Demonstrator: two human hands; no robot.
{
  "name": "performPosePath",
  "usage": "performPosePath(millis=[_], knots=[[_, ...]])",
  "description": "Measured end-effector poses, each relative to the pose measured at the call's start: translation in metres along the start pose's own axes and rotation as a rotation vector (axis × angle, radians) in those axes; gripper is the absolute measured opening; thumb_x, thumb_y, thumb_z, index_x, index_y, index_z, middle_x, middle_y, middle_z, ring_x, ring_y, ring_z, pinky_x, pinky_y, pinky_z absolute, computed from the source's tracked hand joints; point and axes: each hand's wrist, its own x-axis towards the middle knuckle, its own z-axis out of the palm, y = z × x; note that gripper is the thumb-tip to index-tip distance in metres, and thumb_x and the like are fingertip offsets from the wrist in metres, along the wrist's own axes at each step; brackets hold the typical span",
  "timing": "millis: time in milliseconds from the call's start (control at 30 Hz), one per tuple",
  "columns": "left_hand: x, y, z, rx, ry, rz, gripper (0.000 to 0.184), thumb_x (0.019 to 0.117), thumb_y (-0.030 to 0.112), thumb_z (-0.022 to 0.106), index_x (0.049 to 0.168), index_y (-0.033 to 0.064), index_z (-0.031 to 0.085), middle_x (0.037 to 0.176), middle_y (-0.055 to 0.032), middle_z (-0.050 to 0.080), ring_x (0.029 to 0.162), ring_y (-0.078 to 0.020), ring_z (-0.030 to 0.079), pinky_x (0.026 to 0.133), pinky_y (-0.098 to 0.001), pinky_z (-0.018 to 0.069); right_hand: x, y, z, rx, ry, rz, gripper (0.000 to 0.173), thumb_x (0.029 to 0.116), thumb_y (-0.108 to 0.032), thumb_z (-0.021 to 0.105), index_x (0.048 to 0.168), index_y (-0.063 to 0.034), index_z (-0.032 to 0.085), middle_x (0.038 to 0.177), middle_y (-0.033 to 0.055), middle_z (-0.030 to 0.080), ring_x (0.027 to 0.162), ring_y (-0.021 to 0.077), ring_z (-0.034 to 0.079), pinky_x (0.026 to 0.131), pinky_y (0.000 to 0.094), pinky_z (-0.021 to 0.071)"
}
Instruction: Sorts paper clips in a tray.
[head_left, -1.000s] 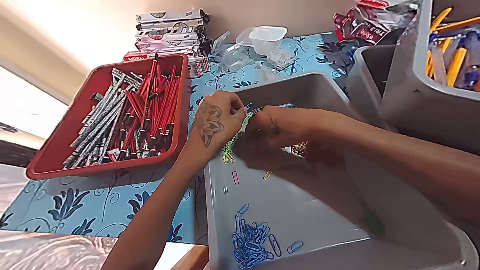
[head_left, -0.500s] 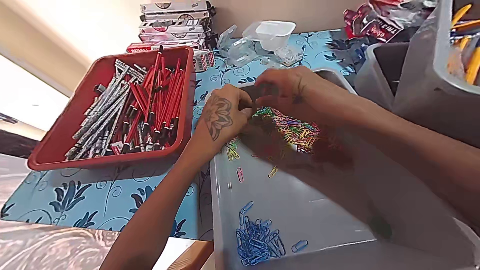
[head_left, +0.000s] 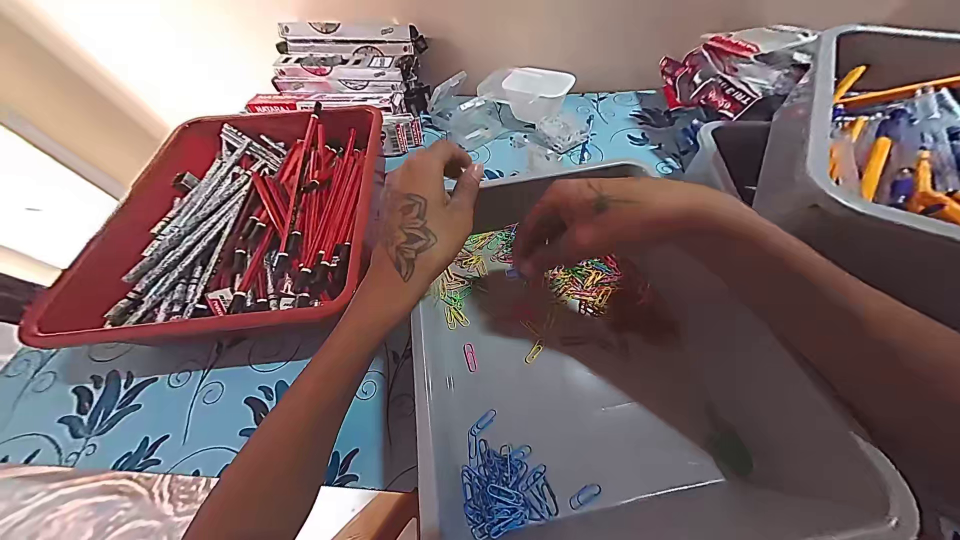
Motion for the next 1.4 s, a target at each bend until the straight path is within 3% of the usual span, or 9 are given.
performPosePath(millis=[167, 300, 433, 567, 800, 933, 1067, 1233, 1400], knots=[[0.003, -0.006, 0.004, 0.071, 0.038, -0.035, 0.033, 0.1062, 0.025, 0.054, 0.124, 0.0001, 0.065, 0.118, -0.0174, 0.066, 0.094, -0.0244, 0.065, 0.084, -0.0431, 0.0501, 0.004, -0.001, 0.005, -0.114, 0.176, -0.009, 0.019, 0.1036, -0.007, 0.056, 0.1, -0.0022, 0.075, 0.074, -0.0013, 0.068, 0.053, -0.0006, 0.053, 0.05, 0.0167, 0.0446], [0.001, -0.004, 0.007, 0.116, -0.004, -0.034, 0.029, 0.1047, 0.023, 0.057, 0.121, 0.0006, 0.067, 0.112, -0.0182, 0.065, 0.091, -0.0255, 0.064, 0.081, -0.0427, 0.0507, 0.002, 0.019, 0.005, -0.428, 0.269, 0.105, 0.01, 0.0964, -0.01, 0.068, 0.097, -0.0037, 0.075, 0.086, 0.01, 0.072, 0.082, 0.0238, 0.069, 0.076, 0.0494, 0.0553], [-0.001, -0.005, 0.008, 0.126, -0.009, -0.004, 0.026, 0.1042, 0.021, 0.057, 0.116, 0.0016, 0.069, 0.109, -0.0185, 0.065, 0.092, -0.0273, 0.064, 0.082, -0.045, 0.0492, 0.006, 0.023, 0.028, -0.427, 0.283, 0.112, 0.012, 0.0835, -0.01, 0.083, 0.094, -0.0078, 0.077, 0.081, 0.0088, 0.073, 0.073, 0.0259, 0.071, 0.066, 0.0509, 0.0565], [-0.001, -0.006, 0.009, 0.146, 0.003, 0.019, 0.026, 0.1039, 0.022, 0.057, 0.114, 0.0031, 0.071, 0.108, -0.0181, 0.066, 0.095, -0.0277, 0.065, 0.084, -0.0456, 0.0494, 0.005, 0.025, 0.027, -0.504, 0.395, 0.015, 0.002, 0.0886, -0.004, 0.074, 0.089, -0.0055, 0.075, 0.077, 0.0104, 0.07, 0.071, 0.0277, 0.069, 0.063, 0.0519, 0.0551], [0.001, -0.011, 0.01, -0.02, -0.181, 0.284, 0.02, 0.1023, 0.011, 0.057, 0.112, 0.0018, 0.072, 0.098, -0.012, 0.073, 0.083, -0.0156, 0.068, 0.079, -0.035, 0.0531, 0.008, 0.009, 0.017, -0.262, 0.497, 0.009, 0.011, 0.0979, -0.008, 0.065, 0.104, -0.0012, 0.071, 0.095, 0.0085, 0.071, 0.084, 0.0096, 0.066, 0.079, 0.0262, 0.0531], [0.005, -0.013, 0.007, -0.123, -0.28, 0.201, 0.018, 0.0985, 0.011, 0.065, 0.114, 0.0056, 0.073, 0.098, -0.0052, 0.073, 0.082, -0.0054, 0.066, 0.078, -0.0261, 0.0538, 0.009, 0.009, 0.02, -0.039, 0.548, 0.135, 0.006, 0.0946, -0.008, 0.071, 0.095, -0.0023, 0.07, 0.078, 0.0055, 0.068, 0.062, 0.0061, 0.059, 0.057, 0.0199, 0.0475], [0.005, -0.012, 0.006, -0.137, -0.266, 0.16, 0.012, 0.0954, 0.012, 0.071, 0.105, 0.0056, 0.072, 0.088, -0.0017, 0.07, 0.071, -0.0011, 0.061, 0.068, -0.0197, 0.0509, 0.012, 0.003, 0.007, 0.103, 0.444, 0.189, 0.009, 0.0971, -0.004, 0.067, 0.105, 0.0007, 0.067, 0.086, 0.0036, 0.07, 0.066, 0.0037, 0.066, 0.061, 0.0185, 0.0551], [0.003, -0.008, 0.005, -0.047, -0.287, 0.111, 0.007, 0.0951, 0.012, 0.071, 0.1, 0.0083, 0.075, 0.087, -0.0017, 0.07, 0.074, -0.0046, 0.062, 0.071, -0.0259, 0.0494, 0.011, -0.003, 0.005, 0.16, 0.51, 0.296, 0.009, 0.1004, -0.01, 0.065, 0.107, -0.0032, 0.065, 0.085, 0.0022, 0.07, 0.066, 0.0037, 0.066, 0.06, 0.019, 0.054], [0.002, -0.008, 0.008, 0.046, -0.206, 0.093, 0.024, 0.0998, 0.013, 0.065, 0.119, 0.0001, 0.07, 0.108, -0.0184, 0.072, 0.095, -0.0278, 0.069, 0.085, -0.0475, 0.0523, 0.007, -0.004, 0.001, 0.092, 0.464, 0.234, 0.011, 0.1003, -0.01, 0.064, 0.108, -0.0043, 0.07, 0.083, -0.0007, 0.07, 0.061, -0.0001, 0.061, 0.057, 0.016, 0.0503]])
